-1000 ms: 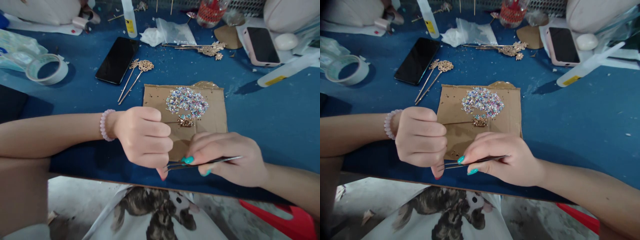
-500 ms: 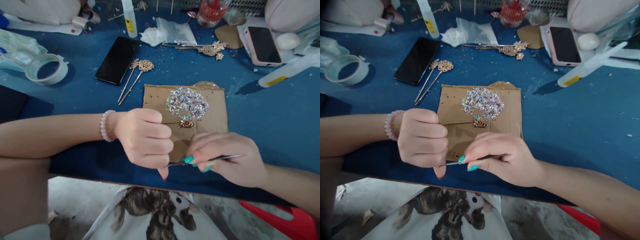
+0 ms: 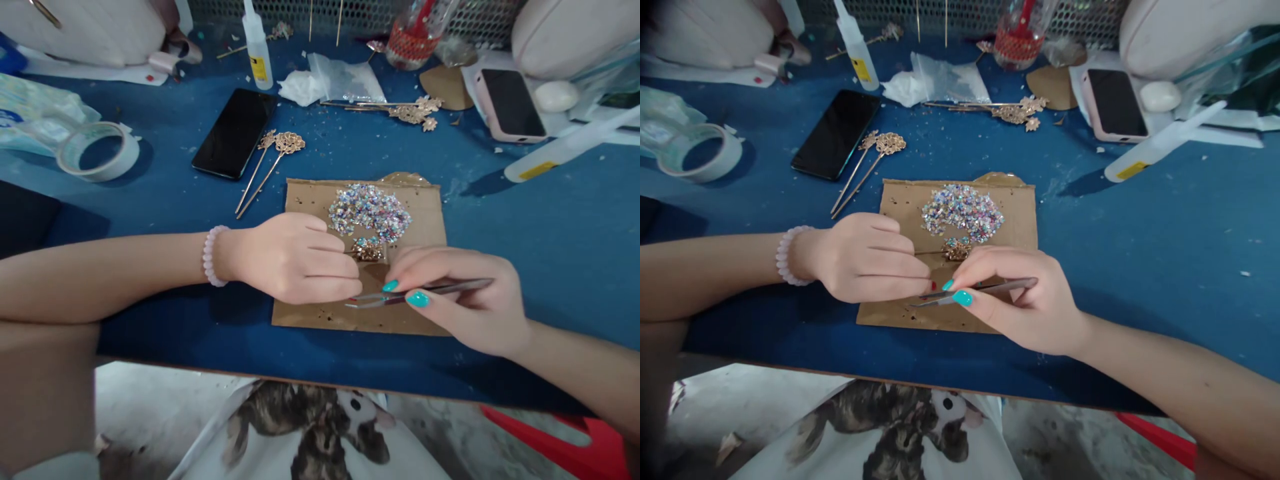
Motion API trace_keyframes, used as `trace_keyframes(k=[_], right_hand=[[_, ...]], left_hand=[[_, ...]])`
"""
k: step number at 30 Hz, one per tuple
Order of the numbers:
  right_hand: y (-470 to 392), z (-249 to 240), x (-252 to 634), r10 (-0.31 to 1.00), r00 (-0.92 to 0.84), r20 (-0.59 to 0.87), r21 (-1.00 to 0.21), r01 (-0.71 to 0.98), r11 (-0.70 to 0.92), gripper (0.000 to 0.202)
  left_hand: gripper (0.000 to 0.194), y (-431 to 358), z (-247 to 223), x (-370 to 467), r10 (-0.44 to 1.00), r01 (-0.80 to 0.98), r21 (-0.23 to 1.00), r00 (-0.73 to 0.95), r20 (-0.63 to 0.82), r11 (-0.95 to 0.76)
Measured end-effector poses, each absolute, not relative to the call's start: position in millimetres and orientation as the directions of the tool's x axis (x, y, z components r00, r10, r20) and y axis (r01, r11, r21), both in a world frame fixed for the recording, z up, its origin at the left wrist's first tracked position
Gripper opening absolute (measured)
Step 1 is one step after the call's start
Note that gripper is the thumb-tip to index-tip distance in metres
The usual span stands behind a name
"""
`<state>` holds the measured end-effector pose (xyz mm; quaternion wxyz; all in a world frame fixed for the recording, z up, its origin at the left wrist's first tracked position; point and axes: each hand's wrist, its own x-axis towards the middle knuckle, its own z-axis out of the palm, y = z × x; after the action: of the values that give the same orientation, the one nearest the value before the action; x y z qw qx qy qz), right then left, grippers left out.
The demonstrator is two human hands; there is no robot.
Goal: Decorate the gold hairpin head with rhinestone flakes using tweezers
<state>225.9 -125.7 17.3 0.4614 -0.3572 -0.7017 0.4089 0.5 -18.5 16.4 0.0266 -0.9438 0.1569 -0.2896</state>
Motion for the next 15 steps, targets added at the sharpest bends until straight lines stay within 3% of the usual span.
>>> trace_keyframes(k=[7,15], right_hand=[[-124.2,17.3,230.2,0.903,-0.274,0.332,-0.919,0.121,0.374,0.005],[-120.5,12.7,233.7,0.894,-0.282,0.350,-0.928,0.023,0.371,0.008]], left_hand=[[0.024,-21.1,12.2,-2.8,-0.085,-0.209,0.174,0.840,0.536,-0.962],[0.025,-21.9,7.3,-2.2,-0.052,-0.209,0.215,0.821,0.569,-0.954]])
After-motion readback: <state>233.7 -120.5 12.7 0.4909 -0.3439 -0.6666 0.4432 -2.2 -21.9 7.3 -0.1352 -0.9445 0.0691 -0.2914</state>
